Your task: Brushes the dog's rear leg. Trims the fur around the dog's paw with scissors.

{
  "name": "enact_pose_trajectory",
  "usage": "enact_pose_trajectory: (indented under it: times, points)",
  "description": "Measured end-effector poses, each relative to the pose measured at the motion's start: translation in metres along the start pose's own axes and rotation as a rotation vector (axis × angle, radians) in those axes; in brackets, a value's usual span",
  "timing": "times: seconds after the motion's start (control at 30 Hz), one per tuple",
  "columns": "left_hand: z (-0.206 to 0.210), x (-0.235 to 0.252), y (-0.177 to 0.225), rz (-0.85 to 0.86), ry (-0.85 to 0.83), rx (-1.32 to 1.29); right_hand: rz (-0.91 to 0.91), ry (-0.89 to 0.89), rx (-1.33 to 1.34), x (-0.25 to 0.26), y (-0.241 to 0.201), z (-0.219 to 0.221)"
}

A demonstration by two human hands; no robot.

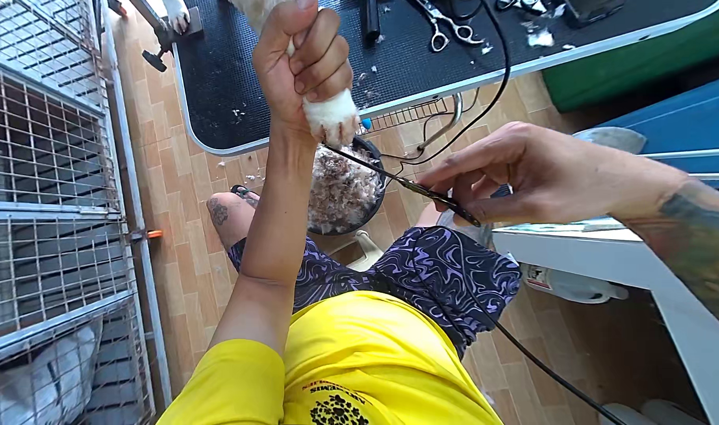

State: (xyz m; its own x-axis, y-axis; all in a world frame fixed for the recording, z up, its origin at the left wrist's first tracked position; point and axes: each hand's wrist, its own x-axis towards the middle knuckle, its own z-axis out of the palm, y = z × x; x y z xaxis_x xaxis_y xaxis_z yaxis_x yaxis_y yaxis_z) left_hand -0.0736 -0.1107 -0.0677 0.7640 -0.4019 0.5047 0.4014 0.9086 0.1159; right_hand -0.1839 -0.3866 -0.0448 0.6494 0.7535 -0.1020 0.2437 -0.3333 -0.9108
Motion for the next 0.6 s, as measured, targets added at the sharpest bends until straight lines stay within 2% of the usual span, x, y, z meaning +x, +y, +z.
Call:
enact_pose_trajectory:
  times: [0.6]
  points:
    - [-0.0013,-0.0003,0.0004,0.010,-0.007,0.003,-0.038,0.003,0.075,-0.0004,0.0029,0.0076]
